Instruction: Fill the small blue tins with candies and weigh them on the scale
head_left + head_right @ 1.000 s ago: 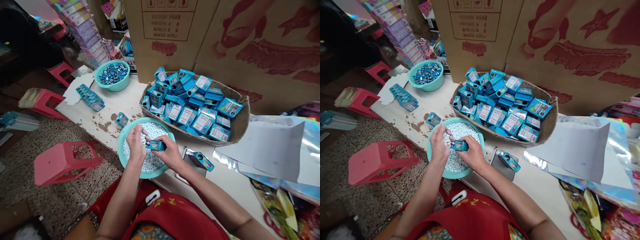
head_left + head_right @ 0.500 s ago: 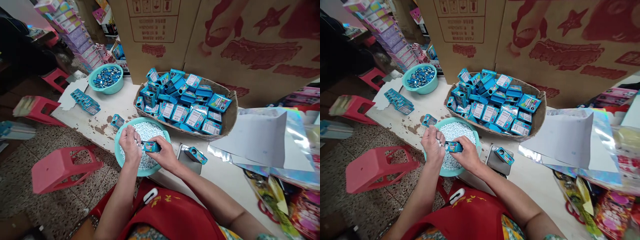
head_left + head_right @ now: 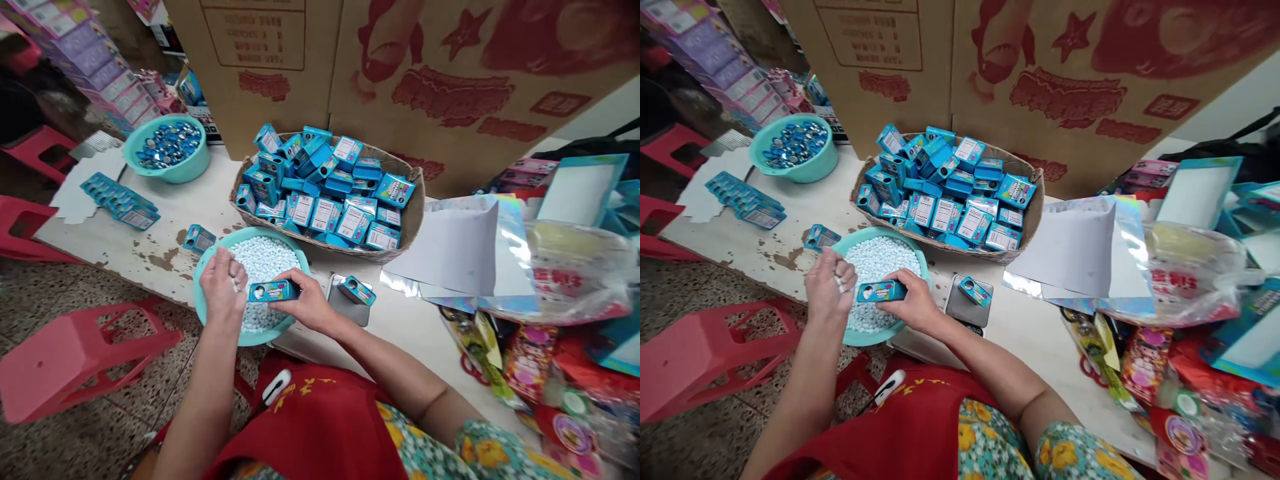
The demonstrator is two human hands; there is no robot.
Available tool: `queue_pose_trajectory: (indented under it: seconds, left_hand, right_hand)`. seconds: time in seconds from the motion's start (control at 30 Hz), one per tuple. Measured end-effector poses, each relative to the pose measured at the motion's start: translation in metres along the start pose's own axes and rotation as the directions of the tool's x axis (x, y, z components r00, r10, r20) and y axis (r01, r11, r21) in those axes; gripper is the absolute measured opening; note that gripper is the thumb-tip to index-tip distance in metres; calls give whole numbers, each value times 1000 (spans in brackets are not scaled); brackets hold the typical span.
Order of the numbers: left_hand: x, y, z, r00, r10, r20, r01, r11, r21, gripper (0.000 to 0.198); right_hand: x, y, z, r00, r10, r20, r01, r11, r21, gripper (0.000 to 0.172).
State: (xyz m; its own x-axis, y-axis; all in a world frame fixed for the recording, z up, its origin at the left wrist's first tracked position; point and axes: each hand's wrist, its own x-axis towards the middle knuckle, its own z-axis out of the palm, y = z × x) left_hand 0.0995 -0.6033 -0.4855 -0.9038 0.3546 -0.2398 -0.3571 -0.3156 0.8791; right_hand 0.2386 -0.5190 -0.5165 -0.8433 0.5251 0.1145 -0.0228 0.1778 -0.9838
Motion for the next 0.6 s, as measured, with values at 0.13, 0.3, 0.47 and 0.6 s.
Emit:
queue_pose_trajectory:
  seconds: [0.13,0.3,0.47,0.6]
  left_hand:
    - [14,-6,-22,958,-273,-92,253,950,-184,30]
    - [20,-52,-45,807,-580,-111,567,814,-130,28]
    - [8,-75,-30,810,-583,-67,577,812,-87,27]
    - [0,-80,-5,806,-589,67,587,808,49,16]
  right_hand:
    - [-26,-6,-55,988,1,-153,13,996,93,38]
    - [-73,10,-134,793,146,-591,-110,989,97,43]
    - [-110,42,-172,608,196,-769,-192,977,96,45]
    - [-123,56,-174,596,237,-767,-225,966,123,45]
